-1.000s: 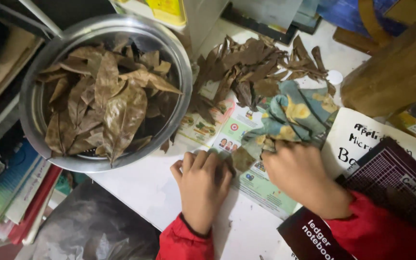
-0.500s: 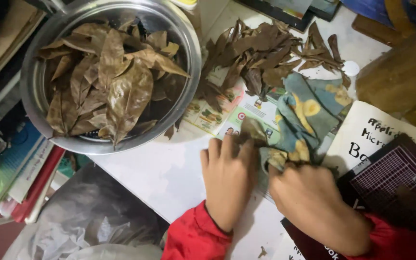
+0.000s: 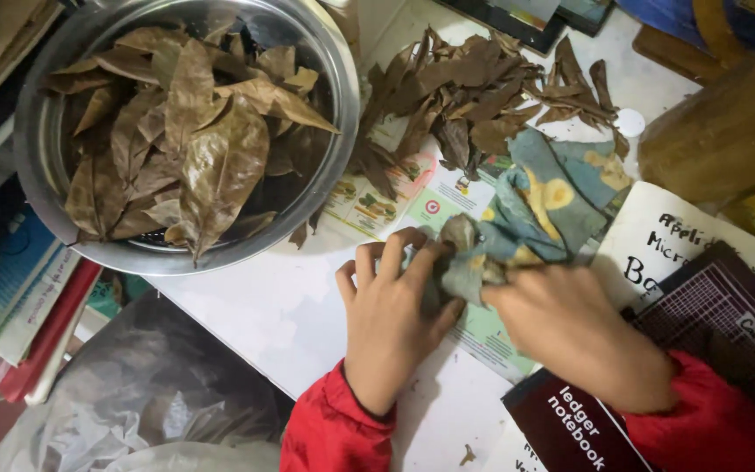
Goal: Sorting dried tea leaves from a metal bowl onto a table surface and wiping the area with a cloth
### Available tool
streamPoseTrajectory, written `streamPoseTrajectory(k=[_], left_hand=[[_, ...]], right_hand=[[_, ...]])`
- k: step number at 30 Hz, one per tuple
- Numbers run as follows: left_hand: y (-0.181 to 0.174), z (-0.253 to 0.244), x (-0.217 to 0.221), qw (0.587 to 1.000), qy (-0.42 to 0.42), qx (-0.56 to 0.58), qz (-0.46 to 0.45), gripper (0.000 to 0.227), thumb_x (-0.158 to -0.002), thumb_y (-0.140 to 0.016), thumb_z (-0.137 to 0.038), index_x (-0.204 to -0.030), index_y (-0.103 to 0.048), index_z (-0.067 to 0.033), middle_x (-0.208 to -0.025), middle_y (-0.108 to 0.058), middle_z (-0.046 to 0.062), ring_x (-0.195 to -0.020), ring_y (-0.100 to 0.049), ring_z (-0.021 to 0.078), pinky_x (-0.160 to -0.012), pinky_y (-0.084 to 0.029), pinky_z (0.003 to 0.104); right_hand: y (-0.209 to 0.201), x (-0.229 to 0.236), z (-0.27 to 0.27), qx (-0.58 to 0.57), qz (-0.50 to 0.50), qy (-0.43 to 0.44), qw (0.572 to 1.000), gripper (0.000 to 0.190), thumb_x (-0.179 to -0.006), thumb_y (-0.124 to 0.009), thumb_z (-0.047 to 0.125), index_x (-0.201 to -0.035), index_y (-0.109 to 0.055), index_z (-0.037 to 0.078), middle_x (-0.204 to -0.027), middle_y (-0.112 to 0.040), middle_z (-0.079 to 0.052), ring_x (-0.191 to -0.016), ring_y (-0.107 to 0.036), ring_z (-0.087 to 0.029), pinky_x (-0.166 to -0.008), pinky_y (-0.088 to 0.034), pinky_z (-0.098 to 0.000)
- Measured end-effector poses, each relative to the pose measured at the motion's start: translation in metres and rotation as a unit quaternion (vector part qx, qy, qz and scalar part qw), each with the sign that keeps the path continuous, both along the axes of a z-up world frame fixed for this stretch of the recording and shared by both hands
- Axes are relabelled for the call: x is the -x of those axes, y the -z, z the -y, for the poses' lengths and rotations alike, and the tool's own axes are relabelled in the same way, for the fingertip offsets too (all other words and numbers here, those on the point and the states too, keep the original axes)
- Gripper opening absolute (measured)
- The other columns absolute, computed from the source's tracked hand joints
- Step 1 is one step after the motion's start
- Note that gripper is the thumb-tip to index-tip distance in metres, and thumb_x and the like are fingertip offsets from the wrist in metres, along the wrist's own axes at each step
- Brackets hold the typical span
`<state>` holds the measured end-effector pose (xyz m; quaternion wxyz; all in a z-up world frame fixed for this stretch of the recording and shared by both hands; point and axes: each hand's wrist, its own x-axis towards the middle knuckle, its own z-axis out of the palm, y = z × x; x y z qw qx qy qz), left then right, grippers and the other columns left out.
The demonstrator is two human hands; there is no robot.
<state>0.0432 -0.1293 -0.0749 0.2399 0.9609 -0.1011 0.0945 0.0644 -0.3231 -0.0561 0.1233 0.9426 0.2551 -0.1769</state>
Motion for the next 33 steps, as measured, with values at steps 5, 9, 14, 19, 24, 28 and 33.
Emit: streamPoseTrajectory(k=[5, 9, 14, 19, 24, 28, 33], left_hand=[[0.003, 0.001, 0.002, 1.000, -0.003, -0.017, -0.021, 0.080, -0.071, -0.081, -0.047, -0.142, -0.055, -0.0222, -0.132, -0.053, 0.000, -0.107, -0.046, 0.0333, -0.085, -0.035, 0.052], [0.005, 0.002, 0.004, 1.000, -0.006, -0.016, -0.006, 0.084, -0.064, -0.081, -0.043, -0.143, -0.056, -0.0223, -0.133, -0.053, 0.002, -0.107, -0.046, 0.0336, -0.089, -0.035, 0.051], [0.006, 0.001, 0.004, 1.000, -0.012, -0.017, -0.007, 0.087, -0.068, -0.080, -0.045, -0.146, -0.053, -0.0200, -0.133, -0.052, 0.004, -0.107, -0.046, 0.0336, -0.089, -0.035, 0.050], [0.007, 0.002, 0.004, 1.000, -0.016, -0.026, -0.003, 0.087, -0.072, -0.079, -0.051, -0.148, -0.051, -0.0187, -0.132, -0.052, 0.006, -0.107, -0.046, 0.0342, -0.092, -0.035, 0.051], [0.013, 0.003, 0.011, 0.999, -0.028, -0.022, 0.008, 0.084, -0.074, -0.078, -0.051, -0.148, -0.052, -0.0210, -0.126, -0.052, 0.010, -0.105, -0.046, 0.0370, -0.094, -0.035, 0.051], [0.013, 0.006, 0.018, 0.999, -0.043, -0.010, 0.019, 0.073, -0.076, -0.080, -0.047, -0.140, -0.058, -0.0187, -0.129, -0.054, 0.010, -0.106, -0.047, 0.0367, -0.090, -0.037, 0.051], [0.026, 0.006, 0.022, 0.996, -0.085, 0.012, -0.007, 0.037, -0.072, -0.075, -0.032, -0.105, -0.065, -0.0189, -0.097, -0.061, 0.005, -0.093, -0.052, 0.0345, -0.073, -0.037, 0.050]], right_hand=[[0.013, -0.016, -0.004, 0.074, 0.084, 0.038, 0.993, 0.023, -0.089, -0.060, 0.020, -0.099, -0.070, 0.038, -0.069, -0.074, 0.002, -0.065, -0.076, -0.026, -0.051, -0.056, -0.0408], [0.034, 0.023, -0.001, 0.051, 0.081, 0.003, 0.995, 0.017, -0.088, -0.065, 0.024, -0.081, -0.073, 0.036, -0.062, -0.071, 0.007, -0.056, -0.073, -0.022, -0.046, -0.055, -0.0388], [0.024, -0.003, -0.006, 0.023, 0.080, 0.007, 0.996, 0.017, -0.085, -0.064, 0.021, -0.088, -0.071, 0.036, -0.076, -0.069, 0.002, -0.063, -0.073, -0.030, -0.049, -0.053, -0.0440], [0.030, 0.011, -0.010, 0.016, 0.164, -0.057, 0.985, 0.013, -0.082, -0.064, 0.017, -0.093, -0.069, 0.023, -0.070, -0.069, 0.002, -0.053, -0.070, -0.020, -0.041, -0.053, -0.0363], [0.016, -0.026, -0.001, 0.039, 0.051, 0.077, 0.995, 0.021, -0.087, -0.064, 0.021, -0.100, -0.072, 0.035, -0.077, -0.074, -0.001, -0.072, -0.076, -0.031, -0.057, -0.059, -0.0476], [0.018, -0.023, -0.002, 0.027, 0.084, 0.080, 0.993, 0.023, -0.089, -0.062, 0.020, -0.102, -0.074, 0.034, -0.082, -0.073, -0.003, -0.071, -0.076, -0.033, -0.054, -0.056, -0.0485], [0.017, -0.027, 0.002, -0.036, 0.109, 0.056, 0.992, 0.014, -0.090, -0.060, 0.015, -0.080, -0.067, 0.023, -0.069, -0.071, -0.006, -0.064, -0.073, -0.035, -0.050, -0.055, -0.0507]])
